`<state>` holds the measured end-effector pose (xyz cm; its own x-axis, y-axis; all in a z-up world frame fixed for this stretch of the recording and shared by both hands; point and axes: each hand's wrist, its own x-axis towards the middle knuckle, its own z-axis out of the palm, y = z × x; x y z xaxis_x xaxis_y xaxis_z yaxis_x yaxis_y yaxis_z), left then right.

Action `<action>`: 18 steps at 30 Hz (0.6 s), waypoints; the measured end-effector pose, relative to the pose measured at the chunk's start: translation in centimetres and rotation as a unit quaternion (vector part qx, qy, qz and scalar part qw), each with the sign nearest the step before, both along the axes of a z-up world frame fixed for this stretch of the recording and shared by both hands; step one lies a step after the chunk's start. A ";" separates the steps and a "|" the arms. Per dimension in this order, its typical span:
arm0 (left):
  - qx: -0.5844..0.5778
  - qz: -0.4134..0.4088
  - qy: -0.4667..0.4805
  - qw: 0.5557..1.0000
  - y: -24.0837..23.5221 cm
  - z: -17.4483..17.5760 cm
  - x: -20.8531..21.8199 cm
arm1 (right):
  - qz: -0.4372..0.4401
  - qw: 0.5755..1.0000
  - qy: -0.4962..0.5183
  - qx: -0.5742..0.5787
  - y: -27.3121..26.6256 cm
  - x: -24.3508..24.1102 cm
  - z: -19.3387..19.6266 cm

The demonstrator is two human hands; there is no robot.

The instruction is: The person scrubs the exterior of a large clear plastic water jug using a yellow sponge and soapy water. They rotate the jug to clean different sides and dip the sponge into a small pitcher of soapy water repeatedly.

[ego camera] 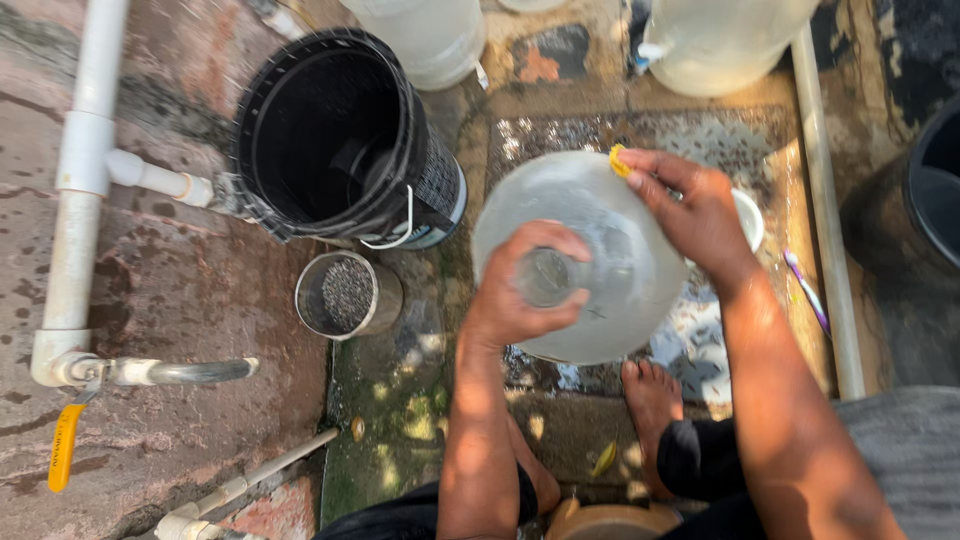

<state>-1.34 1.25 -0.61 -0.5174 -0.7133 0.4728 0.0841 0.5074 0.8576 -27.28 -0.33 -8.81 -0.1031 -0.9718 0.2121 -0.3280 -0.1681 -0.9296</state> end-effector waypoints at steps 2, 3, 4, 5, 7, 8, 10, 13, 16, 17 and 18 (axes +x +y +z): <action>-0.024 0.148 -0.102 0.983 1.6 0.0 2.6 | -0.017 0.990 -0.102 0.093 0.1 -3.0 -4.2; 0.034 0.208 -0.017 0.977 2.2 -0.4 3.4 | -0.057 0.990 -0.078 0.105 -0.4 -4.5 -6.8; 0.093 0.264 0.068 0.958 2.2 -1.3 3.7 | -0.096 0.987 -0.055 0.116 -0.9 -6.3 -9.7; 0.105 0.324 0.128 0.931 3.1 -2.6 4.4 | -0.187 0.976 0.040 0.104 -0.4 -6.9 -13.3; 0.125 0.402 0.223 0.879 3.8 -5.4 5.9 | -0.297 0.924 0.206 0.129 0.4 -8.4 -19.9; 0.134 0.420 0.258 0.860 4.1 -6.4 6.8 | -0.318 0.892 0.274 0.166 0.5 -9.2 -22.5; 0.141 0.422 0.298 0.845 4.5 -8.1 8.4 | -0.264 0.874 0.330 0.238 0.8 -10.5 -26.9; 0.130 0.375 0.328 0.857 3.9 -8.6 10.0 | -0.181 0.883 0.326 0.284 -1.8 -12.8 -29.3; 0.131 0.375 0.345 0.850 4.4 -8.2 10.9 | -0.153 0.904 0.266 0.298 -3.5 -12.4 -28.8; 0.130 0.392 0.353 0.840 4.2 -8.2 10.7 | -0.156 0.911 0.238 0.298 -3.4 -12.0 -28.3; 0.128 0.409 0.362 0.828 3.8 -8.3 10.6 | -0.165 0.923 0.198 0.287 -3.3 -11.1 -27.1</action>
<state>9.29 5.04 -8.94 0.5400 -0.8103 0.2274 0.3413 0.4578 0.8209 -38.34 -3.63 -35.92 -0.4384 -0.8652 -0.2434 -0.6065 0.4846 -0.6303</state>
